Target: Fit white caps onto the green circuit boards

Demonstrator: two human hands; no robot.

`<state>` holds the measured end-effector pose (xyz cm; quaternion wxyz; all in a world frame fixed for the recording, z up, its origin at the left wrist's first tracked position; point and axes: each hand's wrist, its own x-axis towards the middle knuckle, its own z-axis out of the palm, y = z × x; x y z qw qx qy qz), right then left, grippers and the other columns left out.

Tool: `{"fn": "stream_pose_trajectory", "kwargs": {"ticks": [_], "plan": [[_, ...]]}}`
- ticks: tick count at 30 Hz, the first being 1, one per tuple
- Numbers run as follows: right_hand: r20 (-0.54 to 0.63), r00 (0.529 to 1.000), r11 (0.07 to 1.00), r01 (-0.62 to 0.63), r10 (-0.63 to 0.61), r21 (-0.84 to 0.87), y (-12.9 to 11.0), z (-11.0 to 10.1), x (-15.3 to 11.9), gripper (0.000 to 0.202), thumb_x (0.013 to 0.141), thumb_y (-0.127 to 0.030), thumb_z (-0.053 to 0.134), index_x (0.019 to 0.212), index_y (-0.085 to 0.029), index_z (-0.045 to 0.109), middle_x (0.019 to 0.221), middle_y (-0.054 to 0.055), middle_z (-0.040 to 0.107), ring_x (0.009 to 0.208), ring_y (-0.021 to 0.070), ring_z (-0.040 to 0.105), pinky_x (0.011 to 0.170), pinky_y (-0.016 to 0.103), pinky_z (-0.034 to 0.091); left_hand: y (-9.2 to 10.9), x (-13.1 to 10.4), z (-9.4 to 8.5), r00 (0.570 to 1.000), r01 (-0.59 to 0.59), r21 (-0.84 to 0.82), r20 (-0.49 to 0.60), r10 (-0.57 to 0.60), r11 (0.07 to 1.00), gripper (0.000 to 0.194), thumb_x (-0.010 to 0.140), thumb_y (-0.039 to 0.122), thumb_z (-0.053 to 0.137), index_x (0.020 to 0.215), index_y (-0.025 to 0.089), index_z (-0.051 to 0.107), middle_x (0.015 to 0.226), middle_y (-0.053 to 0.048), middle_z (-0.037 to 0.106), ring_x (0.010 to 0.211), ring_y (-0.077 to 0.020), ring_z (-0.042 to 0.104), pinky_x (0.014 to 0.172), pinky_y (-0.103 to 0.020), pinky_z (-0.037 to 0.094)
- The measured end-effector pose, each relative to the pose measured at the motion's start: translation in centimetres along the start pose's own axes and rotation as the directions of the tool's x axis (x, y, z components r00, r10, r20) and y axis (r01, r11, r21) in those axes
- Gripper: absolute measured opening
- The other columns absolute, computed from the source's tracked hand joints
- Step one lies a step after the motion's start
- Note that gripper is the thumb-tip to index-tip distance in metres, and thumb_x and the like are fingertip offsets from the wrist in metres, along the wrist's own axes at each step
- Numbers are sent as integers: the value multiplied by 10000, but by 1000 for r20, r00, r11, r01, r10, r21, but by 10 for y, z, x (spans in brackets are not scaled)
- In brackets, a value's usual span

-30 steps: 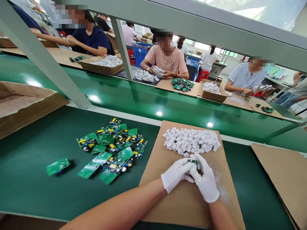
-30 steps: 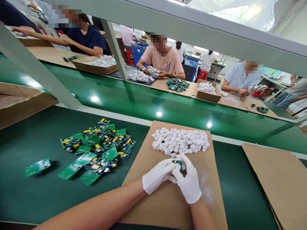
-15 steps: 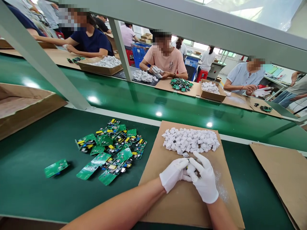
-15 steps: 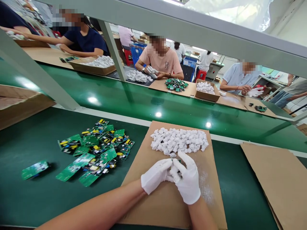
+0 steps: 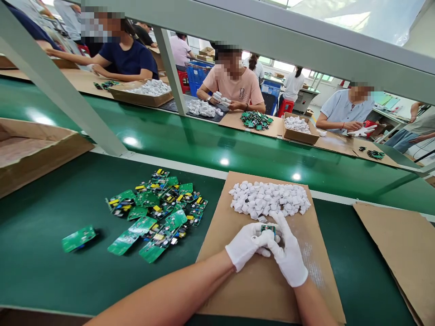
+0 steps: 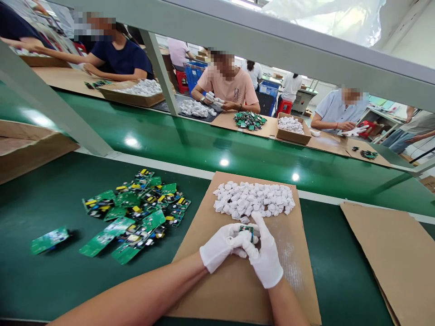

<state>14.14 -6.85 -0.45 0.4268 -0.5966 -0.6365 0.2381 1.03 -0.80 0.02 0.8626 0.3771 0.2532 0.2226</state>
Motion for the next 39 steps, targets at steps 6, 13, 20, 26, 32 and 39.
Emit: {"fn": "stream_pose_trajectory", "kwargs": {"ticks": [6, 13, 20, 26, 32, 39], "plan": [[57, 975, 975, -217, 214, 49, 6, 3, -1, 527, 848, -365, 482, 1330, -164, 413, 683, -9, 652, 568, 129, 569, 547, 207, 486, 0, -3, -3, 995, -11, -168, 94, 27, 986, 340, 722, 430, 604, 875, 127, 582, 804, -76, 613, 668, -136, 593, 648, -286, 470], [6, 971, 967, -237, 237, 94, 8, -1, -3, 451, 827, -369, 517, 1233, -175, 533, 843, 33, 689, 694, 156, 617, 649, 229, 508, 4, -7, 0, 986, -9, -89, 168, 24, 996, 265, 739, 340, 620, 893, 129, 579, 884, -98, 619, 779, -180, 621, 686, -283, 464], [78, 955, 893, -295, 286, 340, -2, -4, -1, 457, 873, -416, 448, 1276, -204, 480, 1191, 41, 604, 1100, 205, 547, 896, 298, 476, 4, -7, -2, 986, 87, -191, 153, -58, 978, 295, 716, 303, 664, 955, 164, 563, 814, -32, 579, 660, -123, 619, 588, -226, 472], [34, 973, 954, -230, 228, 193, -3, -2, 0, 443, 873, -387, 461, 1276, -205, 481, 1115, 44, 653, 1023, 199, 604, 843, 274, 508, -4, -8, -4, 990, 89, -270, 129, -55, 959, 380, 671, 383, 694, 915, 173, 492, 812, -47, 620, 686, -174, 653, 587, -244, 491], [54, 984, 983, -174, 172, 53, 1, -2, 2, 391, 869, -363, 456, 1220, -216, 545, 1125, 42, 649, 994, 195, 623, 832, 258, 512, -6, -7, -4, 994, 51, -237, 103, -27, 970, 319, 717, 366, 656, 843, 167, 440, 768, -47, 634, 644, -149, 641, 594, -255, 486], [124, 970, 938, -233, 207, 257, -1, -6, 2, 420, 894, -415, 397, 1248, -223, 516, 1208, 42, 596, 1082, 210, 564, 921, 328, 466, -3, -8, -1, 990, 104, -243, 115, -77, 964, 339, 678, 369, 690, 848, 170, 475, 797, -23, 612, 661, -153, 645, 593, -253, 483]]}}
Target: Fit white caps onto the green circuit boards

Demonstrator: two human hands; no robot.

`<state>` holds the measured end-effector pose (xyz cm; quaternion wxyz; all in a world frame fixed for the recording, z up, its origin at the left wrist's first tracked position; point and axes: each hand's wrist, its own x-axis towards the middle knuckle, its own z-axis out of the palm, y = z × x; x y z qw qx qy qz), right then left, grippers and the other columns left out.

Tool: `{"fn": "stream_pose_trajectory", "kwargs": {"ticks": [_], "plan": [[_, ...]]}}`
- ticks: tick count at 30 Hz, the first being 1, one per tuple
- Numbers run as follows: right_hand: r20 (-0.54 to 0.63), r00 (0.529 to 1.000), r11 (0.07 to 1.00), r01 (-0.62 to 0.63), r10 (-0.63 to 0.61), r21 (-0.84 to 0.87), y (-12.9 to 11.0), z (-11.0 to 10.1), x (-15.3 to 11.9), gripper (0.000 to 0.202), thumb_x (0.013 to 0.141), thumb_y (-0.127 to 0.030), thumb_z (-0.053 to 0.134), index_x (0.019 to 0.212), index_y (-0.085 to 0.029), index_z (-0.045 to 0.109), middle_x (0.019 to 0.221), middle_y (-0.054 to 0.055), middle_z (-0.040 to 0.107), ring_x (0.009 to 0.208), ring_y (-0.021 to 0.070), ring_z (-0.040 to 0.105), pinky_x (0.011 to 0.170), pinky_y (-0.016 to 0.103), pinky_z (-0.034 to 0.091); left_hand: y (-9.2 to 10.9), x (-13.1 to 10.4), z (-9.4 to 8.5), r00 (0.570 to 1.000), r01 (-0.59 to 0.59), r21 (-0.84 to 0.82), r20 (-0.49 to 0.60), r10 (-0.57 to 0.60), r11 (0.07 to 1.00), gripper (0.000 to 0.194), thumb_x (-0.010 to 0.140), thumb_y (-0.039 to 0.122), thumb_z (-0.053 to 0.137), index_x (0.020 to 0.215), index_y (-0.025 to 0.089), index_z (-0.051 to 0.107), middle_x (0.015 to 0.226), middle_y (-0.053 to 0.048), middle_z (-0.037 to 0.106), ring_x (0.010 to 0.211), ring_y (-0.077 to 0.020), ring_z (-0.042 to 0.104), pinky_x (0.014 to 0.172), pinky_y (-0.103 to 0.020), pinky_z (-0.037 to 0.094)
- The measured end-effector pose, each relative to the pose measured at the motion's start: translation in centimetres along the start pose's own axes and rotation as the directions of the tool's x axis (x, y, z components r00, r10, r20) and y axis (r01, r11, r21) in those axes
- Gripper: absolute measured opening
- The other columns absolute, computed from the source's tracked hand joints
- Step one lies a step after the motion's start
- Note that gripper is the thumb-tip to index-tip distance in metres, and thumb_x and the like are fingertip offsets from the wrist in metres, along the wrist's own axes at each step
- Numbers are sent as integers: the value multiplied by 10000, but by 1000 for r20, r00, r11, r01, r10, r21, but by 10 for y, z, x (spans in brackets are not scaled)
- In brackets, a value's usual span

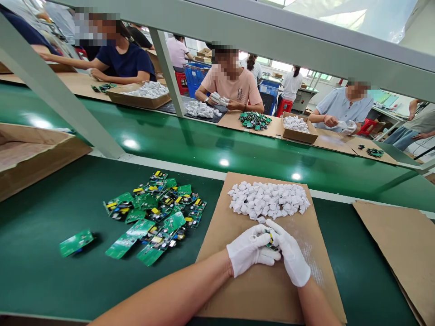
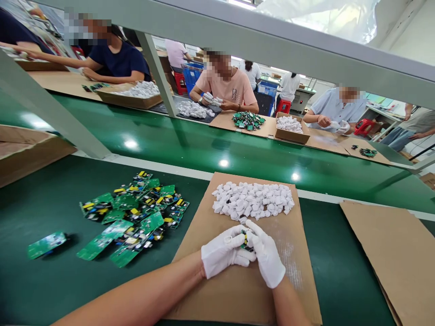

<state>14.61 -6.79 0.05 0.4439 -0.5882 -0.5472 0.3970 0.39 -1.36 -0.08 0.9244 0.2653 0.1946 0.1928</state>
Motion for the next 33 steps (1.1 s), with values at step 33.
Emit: {"fn": "stream_pose_trajectory", "kwargs": {"ticks": [33], "plan": [[-80, 995, 997, -49, 54, 59, 1, 7, -1, 348, 869, -400, 452, 1123, -231, 619, 1160, 53, 627, 1071, 227, 570, 940, 368, 446, 5, 6, 2, 988, -102, 373, -69, 137, 922, 279, 684, 372, 660, 775, 119, 584, 652, -45, 593, 575, -131, 586, 418, -173, 445]]}}
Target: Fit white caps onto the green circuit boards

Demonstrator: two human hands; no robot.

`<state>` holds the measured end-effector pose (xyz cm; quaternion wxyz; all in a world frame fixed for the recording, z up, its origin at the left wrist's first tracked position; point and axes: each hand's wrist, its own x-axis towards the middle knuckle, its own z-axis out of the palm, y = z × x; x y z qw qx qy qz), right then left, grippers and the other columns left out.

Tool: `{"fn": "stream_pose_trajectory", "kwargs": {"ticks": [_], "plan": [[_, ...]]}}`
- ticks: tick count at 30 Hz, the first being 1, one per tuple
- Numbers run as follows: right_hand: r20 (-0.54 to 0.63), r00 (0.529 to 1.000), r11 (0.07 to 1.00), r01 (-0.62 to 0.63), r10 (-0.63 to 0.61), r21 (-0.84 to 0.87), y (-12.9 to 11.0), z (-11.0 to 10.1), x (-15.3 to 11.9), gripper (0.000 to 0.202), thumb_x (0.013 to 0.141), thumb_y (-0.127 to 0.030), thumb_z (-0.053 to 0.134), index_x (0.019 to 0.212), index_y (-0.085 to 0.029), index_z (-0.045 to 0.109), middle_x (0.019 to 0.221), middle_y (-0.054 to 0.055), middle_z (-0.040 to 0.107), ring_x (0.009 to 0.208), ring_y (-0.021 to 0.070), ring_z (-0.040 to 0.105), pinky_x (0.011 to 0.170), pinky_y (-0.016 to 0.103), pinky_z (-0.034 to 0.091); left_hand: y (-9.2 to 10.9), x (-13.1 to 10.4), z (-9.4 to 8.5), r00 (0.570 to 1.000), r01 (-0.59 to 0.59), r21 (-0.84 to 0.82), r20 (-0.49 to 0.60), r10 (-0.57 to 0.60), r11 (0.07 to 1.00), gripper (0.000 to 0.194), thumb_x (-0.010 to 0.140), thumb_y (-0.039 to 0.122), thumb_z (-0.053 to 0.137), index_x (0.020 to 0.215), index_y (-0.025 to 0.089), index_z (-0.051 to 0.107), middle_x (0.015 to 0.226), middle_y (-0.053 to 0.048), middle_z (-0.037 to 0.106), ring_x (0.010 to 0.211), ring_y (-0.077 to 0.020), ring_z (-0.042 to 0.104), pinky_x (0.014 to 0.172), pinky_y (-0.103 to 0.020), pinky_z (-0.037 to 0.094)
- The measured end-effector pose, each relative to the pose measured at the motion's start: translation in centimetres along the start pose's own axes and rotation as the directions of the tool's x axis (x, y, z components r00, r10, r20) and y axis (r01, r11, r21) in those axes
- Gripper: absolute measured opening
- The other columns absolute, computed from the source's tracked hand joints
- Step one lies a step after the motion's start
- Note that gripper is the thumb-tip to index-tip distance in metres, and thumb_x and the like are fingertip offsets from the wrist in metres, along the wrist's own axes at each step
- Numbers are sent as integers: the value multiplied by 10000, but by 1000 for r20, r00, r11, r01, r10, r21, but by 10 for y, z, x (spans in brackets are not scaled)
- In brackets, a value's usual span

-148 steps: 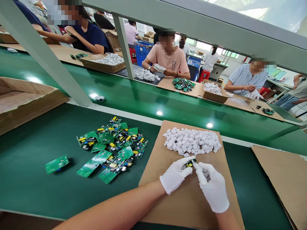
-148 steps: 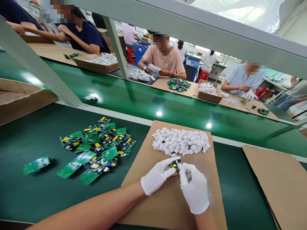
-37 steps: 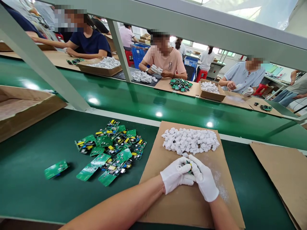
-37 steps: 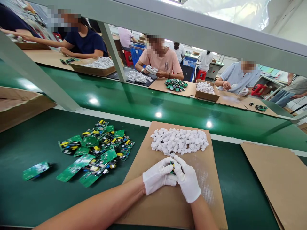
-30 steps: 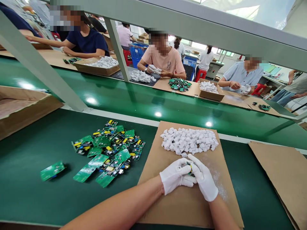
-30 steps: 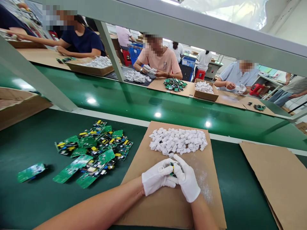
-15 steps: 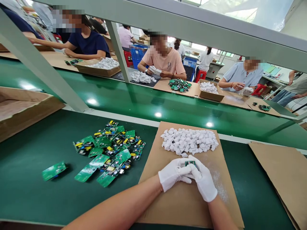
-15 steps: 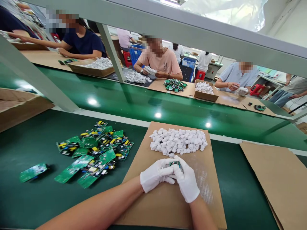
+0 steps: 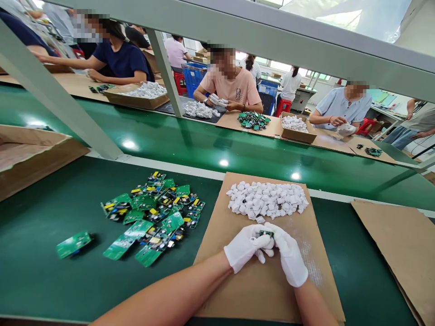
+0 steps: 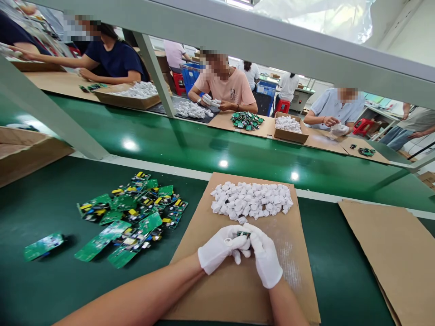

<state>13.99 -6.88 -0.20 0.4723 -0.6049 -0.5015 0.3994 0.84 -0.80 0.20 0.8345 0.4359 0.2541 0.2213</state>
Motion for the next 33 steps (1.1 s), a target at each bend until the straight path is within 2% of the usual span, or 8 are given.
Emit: {"fn": "stream_pose_trajectory", "kwargs": {"ticks": [3, 8, 13, 18, 23, 26, 31, 33], "plan": [[-22, 1000, 1000, 3, -3, 1, 0, 0, 1, 353, 855, -408, 481, 1124, -228, 621, 1150, 60, 633, 1071, 235, 570, 941, 378, 444, -2, 0, -2, 999, 38, -59, 4, -38, 997, 303, 699, 372, 644, 851, 118, 579, 674, -52, 590, 598, -144, 601, 427, -181, 457], [-24, 1000, 996, -17, 20, 87, 0, -3, 0, 408, 882, -450, 407, 1133, -204, 615, 1171, 77, 618, 1079, 244, 565, 931, 404, 454, -3, 0, -6, 991, 47, -231, 130, -17, 972, 345, 739, 401, 603, 941, 124, 567, 741, -49, 550, 637, -142, 612, 460, -179, 469], [-46, 999, 1000, -13, 13, -10, 1, -2, 0, 357, 844, -425, 491, 1112, -232, 627, 1135, 56, 642, 1057, 235, 581, 921, 376, 465, 0, -1, -4, 991, 52, -147, 132, -33, 988, 292, 714, 337, 642, 902, 128, 564, 773, -64, 579, 653, -130, 602, 475, -180, 473], [-22, 999, 999, 39, -39, 13, 1, 0, -1, 409, 875, -444, 420, 1177, -220, 583, 1157, 58, 628, 1063, 229, 574, 922, 365, 461, 3, 0, 0, 995, 50, -103, 86, -41, 993, 263, 707, 352, 642, 814, 125, 562, 709, -39, 562, 614, -119, 591, 452, -164, 440], [4, 998, 997, -57, 57, -47, -1, -1, -2, 489, 847, -432, 489, 1288, -220, 470, 1065, 42, 670, 1004, 214, 600, 880, 322, 482, 1, -2, -5, 987, 78, -308, 156, -31, 948, 352, 770, 448, 547, 935, 138, 551, 774, -78, 608, 698, -161, 611, 521, -216, 461], [23, 1000, 1000, 7, -7, -22, -2, -2, -2, 453, 895, -444, 365, 1262, -216, 502, 1120, 36, 640, 1086, 202, 546, 942, 308, 429, 1, -4, -8, 985, 108, -354, 163, -52, 929, 312, 769, 374, 581, 992, 158, 552, 815, -58, 588, 736, -159, 610, 568, -230, 468], [-13, 998, 989, -58, 57, -133, -2, 2, -2, 546, 822, -415, 523, 1312, -191, 439, 932, 31, 696, 792, 188, 638, 707, 268, 529, 3, -4, -6, 978, 73, -325, 208, -4, 943, 354, 808, 427, 505, 1031, 159, 564, 886, -85, 599, 747, -150, 589, 601, -246, 464], [-19, 998, 985, -67, 65, -158, -3, 3, -2, 523, 814, -396, 540, 1289, -186, 472, 901, 24, 700, 764, 180, 635, 679, 254, 529, 5, -3, -3, 980, 68, -282, 197, -11, 957, 355, 804, 437, 503, 995, 147, 574, 888, -94, 608, 733, -144, 585, 589, -234, 458]]}}
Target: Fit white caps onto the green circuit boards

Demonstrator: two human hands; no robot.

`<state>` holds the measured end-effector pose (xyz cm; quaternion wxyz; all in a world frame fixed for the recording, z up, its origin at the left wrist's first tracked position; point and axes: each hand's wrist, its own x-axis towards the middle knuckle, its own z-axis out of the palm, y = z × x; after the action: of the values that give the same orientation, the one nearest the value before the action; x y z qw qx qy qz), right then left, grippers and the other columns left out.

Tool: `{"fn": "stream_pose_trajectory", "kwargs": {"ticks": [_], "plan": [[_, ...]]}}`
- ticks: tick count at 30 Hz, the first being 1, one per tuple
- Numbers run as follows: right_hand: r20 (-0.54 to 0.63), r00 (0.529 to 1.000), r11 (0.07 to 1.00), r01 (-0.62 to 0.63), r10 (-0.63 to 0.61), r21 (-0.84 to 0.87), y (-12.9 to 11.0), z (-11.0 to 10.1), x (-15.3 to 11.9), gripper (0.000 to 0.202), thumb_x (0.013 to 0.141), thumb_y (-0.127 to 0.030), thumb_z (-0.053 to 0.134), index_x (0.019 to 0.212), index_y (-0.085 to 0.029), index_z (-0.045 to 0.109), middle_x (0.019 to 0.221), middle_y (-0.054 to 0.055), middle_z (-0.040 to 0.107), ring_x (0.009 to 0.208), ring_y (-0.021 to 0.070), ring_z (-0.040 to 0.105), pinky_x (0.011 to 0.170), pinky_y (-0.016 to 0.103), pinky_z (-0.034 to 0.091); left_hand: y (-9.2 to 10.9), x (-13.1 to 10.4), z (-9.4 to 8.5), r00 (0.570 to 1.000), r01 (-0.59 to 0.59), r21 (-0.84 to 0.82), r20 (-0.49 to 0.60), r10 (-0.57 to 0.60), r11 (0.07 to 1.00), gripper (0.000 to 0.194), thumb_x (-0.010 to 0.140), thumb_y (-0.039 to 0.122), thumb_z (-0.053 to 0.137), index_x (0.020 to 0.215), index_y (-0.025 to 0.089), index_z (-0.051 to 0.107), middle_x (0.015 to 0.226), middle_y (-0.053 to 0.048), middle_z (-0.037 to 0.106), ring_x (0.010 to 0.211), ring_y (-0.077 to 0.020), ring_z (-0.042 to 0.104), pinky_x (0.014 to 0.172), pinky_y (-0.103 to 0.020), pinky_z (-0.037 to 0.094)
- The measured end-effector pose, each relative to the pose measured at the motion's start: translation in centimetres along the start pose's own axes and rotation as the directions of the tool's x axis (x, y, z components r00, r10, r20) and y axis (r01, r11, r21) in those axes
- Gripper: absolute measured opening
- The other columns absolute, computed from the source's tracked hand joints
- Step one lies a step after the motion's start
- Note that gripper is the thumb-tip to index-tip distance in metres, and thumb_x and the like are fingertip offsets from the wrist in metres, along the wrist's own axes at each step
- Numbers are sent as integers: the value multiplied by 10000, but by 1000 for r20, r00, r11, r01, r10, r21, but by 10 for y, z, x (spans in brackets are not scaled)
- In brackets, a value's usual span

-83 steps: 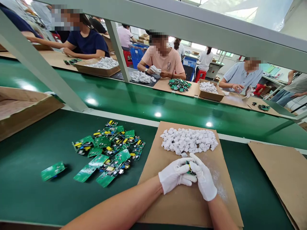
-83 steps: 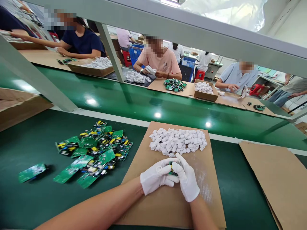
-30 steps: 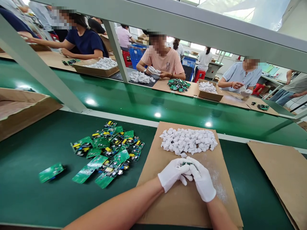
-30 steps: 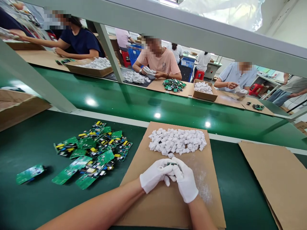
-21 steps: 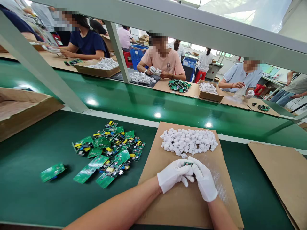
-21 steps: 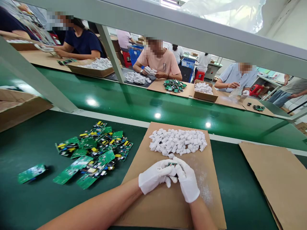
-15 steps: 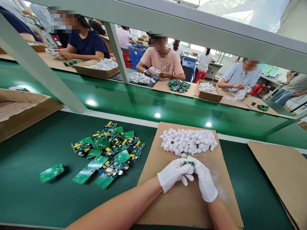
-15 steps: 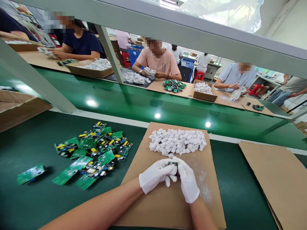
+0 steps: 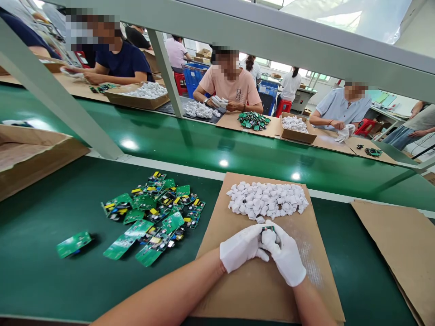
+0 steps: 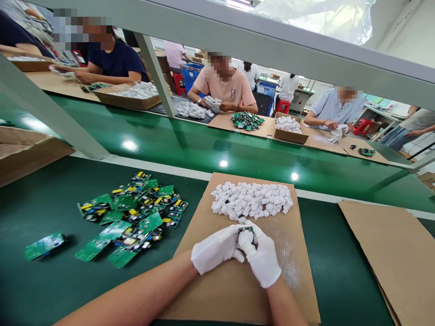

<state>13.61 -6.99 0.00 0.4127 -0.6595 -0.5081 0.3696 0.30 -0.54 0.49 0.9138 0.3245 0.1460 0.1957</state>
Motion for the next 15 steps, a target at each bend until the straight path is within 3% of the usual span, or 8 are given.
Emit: {"fn": "stream_pose_trajectory", "kwargs": {"ticks": [5, 12, 15], "plan": [[42, 999, 994, 24, -29, 108, -6, -6, 1, 464, 797, -390, 567, 1215, -189, 552, 1038, 45, 678, 929, 207, 619, 796, 277, 514, 2, 0, 4, 999, 6, 159, -47, 1, 987, 310, 687, 323, 675, 915, 135, 578, 828, -67, 609, 693, -121, 582, 539, -185, 451], [-10, 1000, 996, 1, 0, 91, 1, -4, 2, 383, 803, -370, 556, 1145, -205, 605, 1108, 56, 656, 1015, 228, 598, 869, 320, 490, 1, -1, 1, 999, -41, 278, 9, 40, 960, 319, 680, 359, 677, 891, 133, 596, 794, -57, 592, 719, -119, 565, 548, -179, 471], [33, 998, 990, 39, -44, 138, 5, -7, 2, 366, 834, -370, 510, 1153, -215, 598, 1150, 44, 634, 1055, 216, 576, 918, 320, 457, 0, 0, 0, 999, -38, 291, -26, 47, 956, 313, 682, 348, 676, 897, 135, 597, 792, -57, 595, 702, -121, 566, 525, -181, 467]]}}
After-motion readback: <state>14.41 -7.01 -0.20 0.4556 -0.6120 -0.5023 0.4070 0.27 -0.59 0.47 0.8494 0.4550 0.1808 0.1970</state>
